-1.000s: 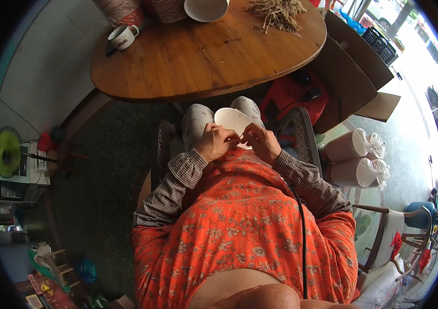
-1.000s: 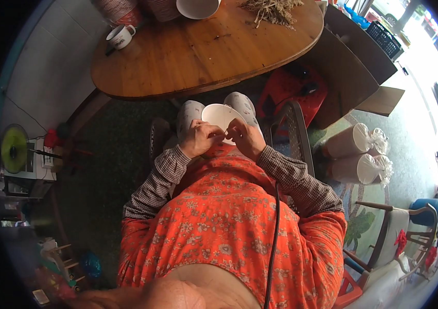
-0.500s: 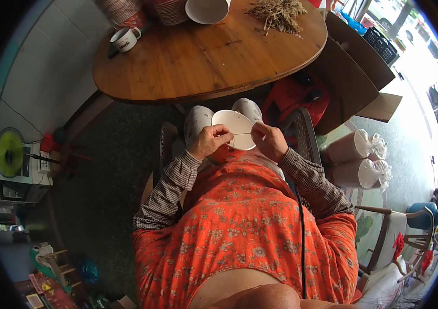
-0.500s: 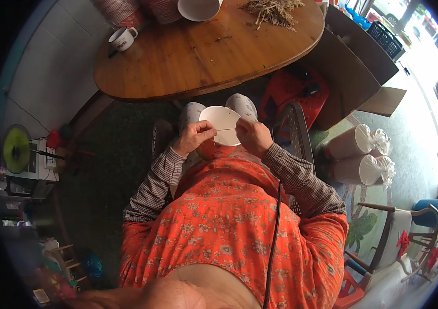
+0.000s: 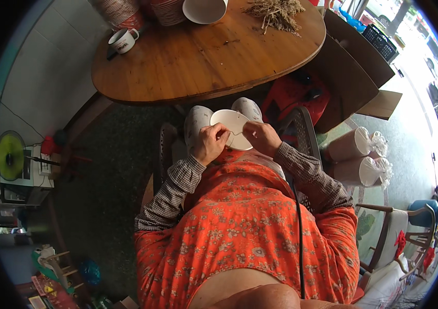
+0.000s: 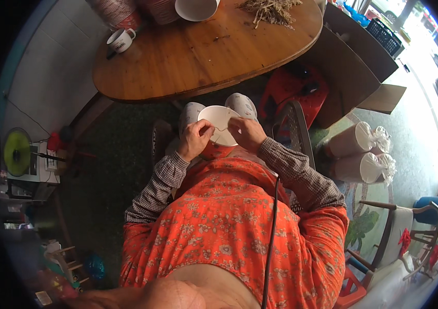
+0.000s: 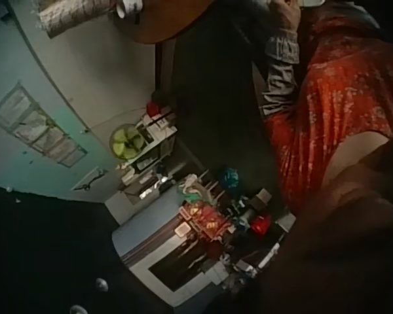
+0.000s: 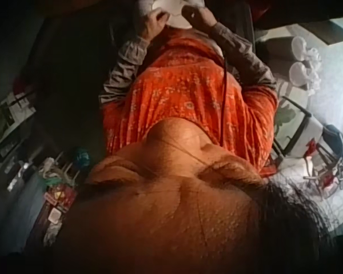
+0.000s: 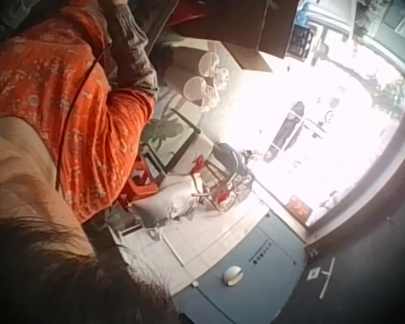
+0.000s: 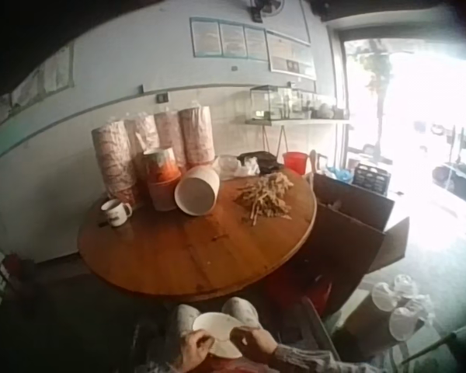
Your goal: Threading fiber handles through holes in paper buckets for packaging assembly.
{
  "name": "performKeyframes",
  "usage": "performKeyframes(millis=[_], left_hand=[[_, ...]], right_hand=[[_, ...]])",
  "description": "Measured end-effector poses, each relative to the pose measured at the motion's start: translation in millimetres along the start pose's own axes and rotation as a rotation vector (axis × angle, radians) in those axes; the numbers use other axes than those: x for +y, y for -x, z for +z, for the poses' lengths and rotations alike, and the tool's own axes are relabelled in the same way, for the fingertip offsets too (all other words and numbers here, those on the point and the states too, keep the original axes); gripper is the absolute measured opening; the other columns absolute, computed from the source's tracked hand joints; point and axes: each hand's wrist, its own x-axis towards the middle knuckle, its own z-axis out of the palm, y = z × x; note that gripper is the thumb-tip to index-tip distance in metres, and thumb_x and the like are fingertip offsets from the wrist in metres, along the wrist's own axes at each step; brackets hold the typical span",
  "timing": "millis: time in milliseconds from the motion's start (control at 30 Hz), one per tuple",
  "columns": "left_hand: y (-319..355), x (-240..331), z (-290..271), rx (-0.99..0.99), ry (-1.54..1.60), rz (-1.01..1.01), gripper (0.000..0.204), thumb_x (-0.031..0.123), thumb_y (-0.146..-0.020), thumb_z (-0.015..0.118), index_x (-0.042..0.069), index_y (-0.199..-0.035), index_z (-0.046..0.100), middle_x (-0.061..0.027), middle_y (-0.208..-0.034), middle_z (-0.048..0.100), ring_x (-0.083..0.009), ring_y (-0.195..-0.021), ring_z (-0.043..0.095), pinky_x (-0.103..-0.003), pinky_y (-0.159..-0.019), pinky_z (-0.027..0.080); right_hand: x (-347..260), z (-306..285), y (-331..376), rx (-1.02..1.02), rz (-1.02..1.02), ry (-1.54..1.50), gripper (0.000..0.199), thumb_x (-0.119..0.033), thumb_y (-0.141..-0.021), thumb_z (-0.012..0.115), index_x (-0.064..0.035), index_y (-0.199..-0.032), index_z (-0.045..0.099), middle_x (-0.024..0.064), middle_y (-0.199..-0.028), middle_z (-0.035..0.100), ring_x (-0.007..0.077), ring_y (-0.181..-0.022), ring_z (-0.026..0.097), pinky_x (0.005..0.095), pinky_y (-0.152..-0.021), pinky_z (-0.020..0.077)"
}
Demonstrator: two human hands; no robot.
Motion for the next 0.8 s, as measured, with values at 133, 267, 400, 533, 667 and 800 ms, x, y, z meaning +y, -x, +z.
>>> performKeyframes(millis=[133,267,400,533,667,800], left_hand=[[3.0,-0.2,2.3,0.152,-0.085,0.051,0.007,0.006,-0.082,0.063,0.001,-0.081,0.058,-0.0146,-0.073,0.063,-0.031,-0.068,0.064,-0.037,-0.062,0.051],[6.0,-0.1,-1.6,0.145,-0.118,-0.025,0.008,0.005,-0.081,0.061,0.001,-0.083,0.054,-0.0161,-0.078,0.058,-0.0342,-0.07,0.062,-0.038,-0.063,0.051],[10.3,-16.6,0.0,0.187,-0.28,0.066,0.006,0.003,-0.08,0.06,0.0,-0.081,0.055,-0.0172,-0.08,0.057,-0.0363,-0.073,0.06,-0.04,-0.063,0.051],[15.1,-29.1,1.2,0.034,-0.245,0.02,0.007,0.004,-0.078,0.06,-0.001,-0.074,0.057,-0.0171,-0.079,0.058,-0.0365,-0.077,0.06,-0.042,-0.069,0.05],[8.6,-11.4,-2.8,-0.037,-0.087,-0.029,0.008,0.006,-0.078,0.062,-0.001,-0.074,0.062,-0.0167,-0.079,0.06,-0.0344,-0.08,0.061,-0.041,-0.074,0.049],[7.3,-10.1,-6.5,-0.045,-0.05,-0.03,0.008,0.009,-0.078,0.063,0.0,-0.077,0.064,-0.016,-0.081,0.062,-0.033,-0.081,0.061,-0.04,-0.074,0.049]], right_hand=[[26.7,19.3,-26.2,-0.043,0.026,0.034,0.02,-0.025,-0.087,0.06,-0.0081,-0.094,0.067,0.0167,-0.08,0.067,0.037,-0.079,0.065,0.0461,-0.07,0.0504],[46.2,39.6,-23.5,-0.476,0.035,0.197,0.022,-0.025,-0.086,0.059,-0.0095,-0.099,0.068,0.0189,-0.084,0.067,0.0371,-0.082,0.065,0.0475,-0.075,0.0499],[31.8,42.7,-11.9,-0.337,-0.113,-0.014,0.034,-0.02,-0.086,0.058,-0.0125,-0.119,0.062,0.0172,-0.087,0.067,0.0345,-0.084,0.065,0.044,-0.077,0.0509],[15.5,34.0,-10.3,-0.263,0.121,-0.278,0.045,-0.015,-0.083,0.064,-0.0136,-0.128,0.056,0.0128,-0.087,0.067,0.0247,-0.08,0.065,0.0361,-0.076,0.0524],[36.0,45.9,-13.8,-0.22,-0.056,-0.269,0.043,-0.015,-0.079,0.071,-0.0133,-0.121,0.062,0.0097,-0.089,0.066,0.0189,-0.082,0.064,0.0325,-0.076,0.0535],[39.8,40.7,-22.0,-0.312,-0.154,-0.297,0.03,-0.017,-0.081,0.07,-0.0068,-0.109,0.066,0.0099,-0.088,0.067,0.0193,-0.084,0.063,0.0315,-0.078,0.0529]])
